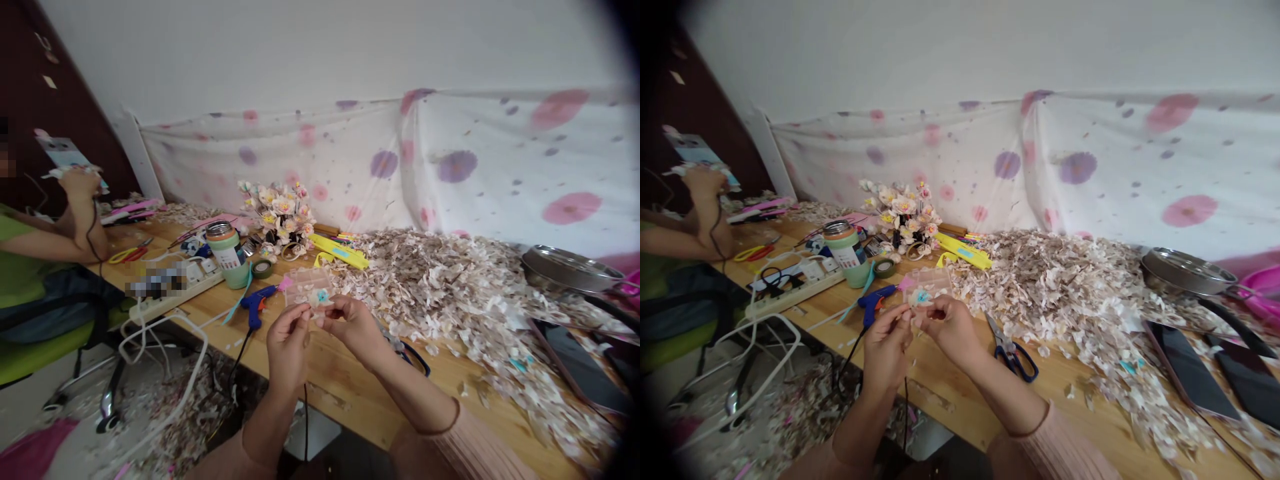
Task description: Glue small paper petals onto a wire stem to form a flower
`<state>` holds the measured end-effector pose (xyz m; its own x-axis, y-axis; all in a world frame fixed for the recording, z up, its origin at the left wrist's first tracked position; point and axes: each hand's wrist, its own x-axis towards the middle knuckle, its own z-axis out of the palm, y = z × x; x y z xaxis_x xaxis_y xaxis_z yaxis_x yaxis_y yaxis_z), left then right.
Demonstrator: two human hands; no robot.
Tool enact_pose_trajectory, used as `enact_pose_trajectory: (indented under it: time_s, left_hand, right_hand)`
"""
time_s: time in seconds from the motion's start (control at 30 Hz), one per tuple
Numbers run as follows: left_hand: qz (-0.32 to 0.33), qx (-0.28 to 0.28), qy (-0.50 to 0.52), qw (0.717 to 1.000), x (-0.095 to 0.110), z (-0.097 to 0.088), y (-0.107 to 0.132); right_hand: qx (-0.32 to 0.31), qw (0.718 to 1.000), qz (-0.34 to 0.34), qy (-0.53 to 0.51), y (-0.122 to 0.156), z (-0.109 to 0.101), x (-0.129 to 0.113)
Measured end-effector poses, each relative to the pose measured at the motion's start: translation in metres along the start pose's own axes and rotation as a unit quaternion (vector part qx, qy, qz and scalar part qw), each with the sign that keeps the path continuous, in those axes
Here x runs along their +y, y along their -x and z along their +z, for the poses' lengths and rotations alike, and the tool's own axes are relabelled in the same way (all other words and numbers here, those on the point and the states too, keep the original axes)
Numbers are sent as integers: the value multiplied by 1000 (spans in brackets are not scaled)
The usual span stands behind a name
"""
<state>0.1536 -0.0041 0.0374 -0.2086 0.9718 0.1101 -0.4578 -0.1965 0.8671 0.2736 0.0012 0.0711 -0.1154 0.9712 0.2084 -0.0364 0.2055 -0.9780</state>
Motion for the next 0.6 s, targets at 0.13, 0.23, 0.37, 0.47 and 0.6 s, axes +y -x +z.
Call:
enact_pose_trajectory:
  time_s: [0.13, 0.23, 0.37, 0.47, 0.6]
  left_hand:
    - [-59, 6, 73, 996, 6, 3, -3]
    - [-127, -41, 130, 982, 10, 3, -3]
    - [-211, -111, 188, 953, 11, 2, -2]
    - [-250, -124, 218, 935, 10, 1, -3]
    - [-275, -123, 243, 922, 9, 1, -3]
  right_hand:
    - [10, 1000, -8, 17, 1, 1, -7]
    - [-18, 997, 37, -67, -1, -1, -6]
    - [-48, 980, 94, -171, -4, -7, -3]
    - [-58, 972, 113, -196, -4, -9, -2]
    - [-67, 961, 138, -231, -7, -11, 2]
